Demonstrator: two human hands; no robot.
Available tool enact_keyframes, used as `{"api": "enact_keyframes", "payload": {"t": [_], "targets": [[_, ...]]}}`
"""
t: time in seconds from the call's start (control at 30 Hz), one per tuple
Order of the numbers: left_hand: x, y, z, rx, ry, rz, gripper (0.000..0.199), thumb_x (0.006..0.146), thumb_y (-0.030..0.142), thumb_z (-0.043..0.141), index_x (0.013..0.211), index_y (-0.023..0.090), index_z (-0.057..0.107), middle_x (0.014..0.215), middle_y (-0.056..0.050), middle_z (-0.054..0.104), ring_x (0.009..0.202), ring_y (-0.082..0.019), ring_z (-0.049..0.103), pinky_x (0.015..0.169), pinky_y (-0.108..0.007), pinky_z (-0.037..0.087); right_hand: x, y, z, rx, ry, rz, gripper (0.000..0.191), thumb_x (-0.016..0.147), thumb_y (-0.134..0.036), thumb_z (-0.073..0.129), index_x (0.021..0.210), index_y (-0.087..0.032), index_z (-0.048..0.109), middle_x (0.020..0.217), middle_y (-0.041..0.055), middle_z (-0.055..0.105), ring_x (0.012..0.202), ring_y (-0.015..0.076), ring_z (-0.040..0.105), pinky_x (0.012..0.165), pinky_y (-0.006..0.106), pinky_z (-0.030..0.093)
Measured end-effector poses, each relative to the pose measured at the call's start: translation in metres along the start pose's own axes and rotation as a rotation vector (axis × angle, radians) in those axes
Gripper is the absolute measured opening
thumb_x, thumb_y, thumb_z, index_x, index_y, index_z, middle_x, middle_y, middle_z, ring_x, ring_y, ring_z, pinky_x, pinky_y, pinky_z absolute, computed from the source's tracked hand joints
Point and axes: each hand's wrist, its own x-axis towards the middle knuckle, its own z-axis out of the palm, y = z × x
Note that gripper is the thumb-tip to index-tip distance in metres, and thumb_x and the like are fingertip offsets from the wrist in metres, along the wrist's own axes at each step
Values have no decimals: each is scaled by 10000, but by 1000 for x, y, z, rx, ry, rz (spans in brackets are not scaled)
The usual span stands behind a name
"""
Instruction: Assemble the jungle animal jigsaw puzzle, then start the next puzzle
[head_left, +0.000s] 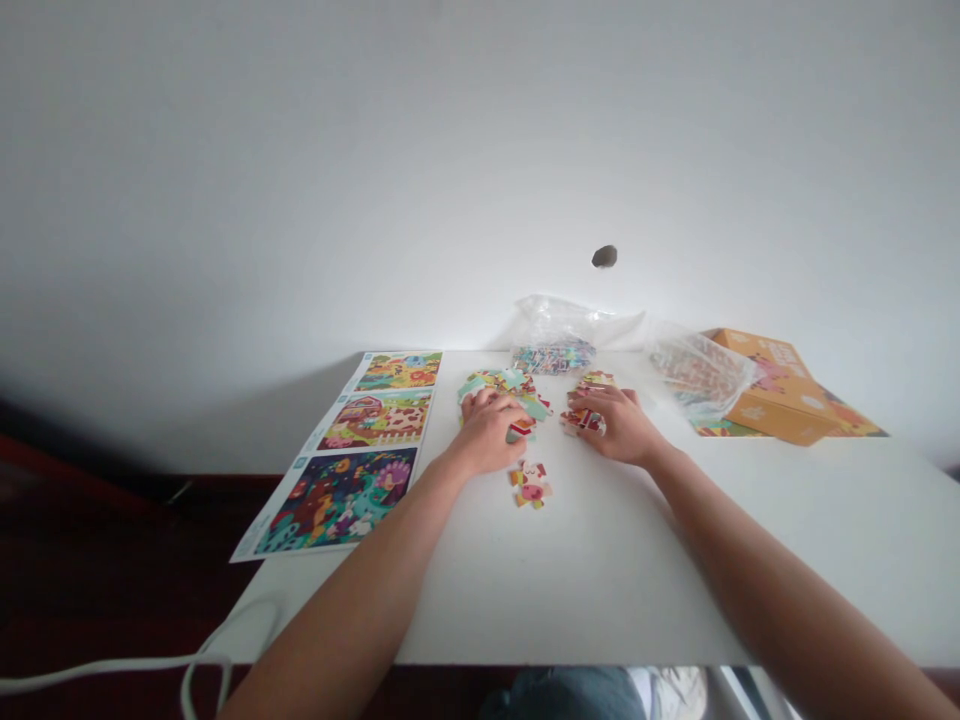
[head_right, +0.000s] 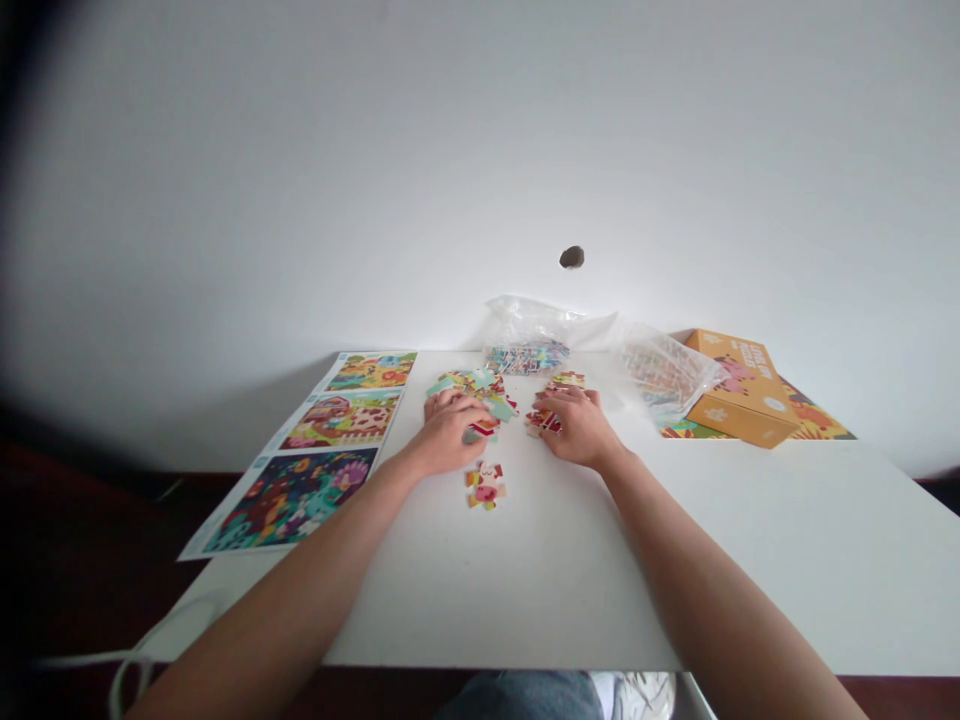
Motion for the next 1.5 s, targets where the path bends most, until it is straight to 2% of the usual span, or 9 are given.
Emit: {"api": "enact_keyframes", "payload": {"t": [0.13,0.23,0.4,0.6,0.83,0.93,1.13,1.37,1.5], "targets": [[0,3,4,-63,60,47,405,802,365,695,1206,334,685,1136,-18,711,1195,-295,498,1084,-505,343,4,-4,5,144,128,-29,188,918,-303,567,922,-247,746,991,76,745,1012,246,668,925,392,494],[3,5,10,-159,103,59,512,840,359,688,1343,325,597,1051,-12,746,1187,-266,537,1093,-470,372,7,-16,12,233,204,-76,239,966,-326,511,944,-245,735,1068,90,708,992,223,660,888,368,518],[8,-1,14,-194,183,-31,218,850,243,659,1023,314,773,997,-5,761,1194,-234,579,1057,-415,441,9,-26,12,277,26,-209,267,937,-362,560,1150,-268,691,1240,97,626,1072,231,624,932,377,504],[7,-15,5,-34,279,-232,309,793,94,580,887,294,797,1014,-3,750,1098,-246,587,1026,-441,432,-3,-1,-8,-40,-96,-4,484,700,-453,783,1155,-308,703,1357,95,556,1284,373,440,1059,603,313],[0,-2,7,-23,42,42,305,848,365,646,1142,384,725,1394,56,594,1387,-342,311,1117,-560,268,-5,7,-5,-28,-127,18,319,791,-396,703,1104,-349,738,1348,69,564,1295,341,423,1058,568,294],[-1,-4,11,-23,-39,13,266,872,371,623,1115,400,729,1380,68,608,1396,-361,293,1106,-618,231,-3,5,-1,6,-116,-42,311,805,-367,694,1111,-336,736,1285,53,625,1286,324,440,1078,543,271],[1,-10,9,1,-11,-77,329,862,190,570,1065,379,747,1371,74,616,1374,-351,334,1092,-631,231,-3,4,1,54,-129,-100,254,842,-357,656,1080,-315,735,1187,30,704,1263,311,472,1092,513,251],[-3,-4,3,-28,-71,35,387,761,480,739,1138,401,709,1382,40,606,1379,-393,303,1110,-640,175,-6,12,-2,-7,-93,18,561,783,-522,697,1289,-289,635,1315,80,643,1298,360,455,1070,562,290],[-3,-5,2,-9,-18,-55,256,811,484,685,1018,345,742,1282,14,662,1305,-365,394,1099,-625,199,-4,21,-4,-19,23,157,346,867,-436,611,1164,-290,708,1178,56,711,1174,294,563,1035,476,369]]}}
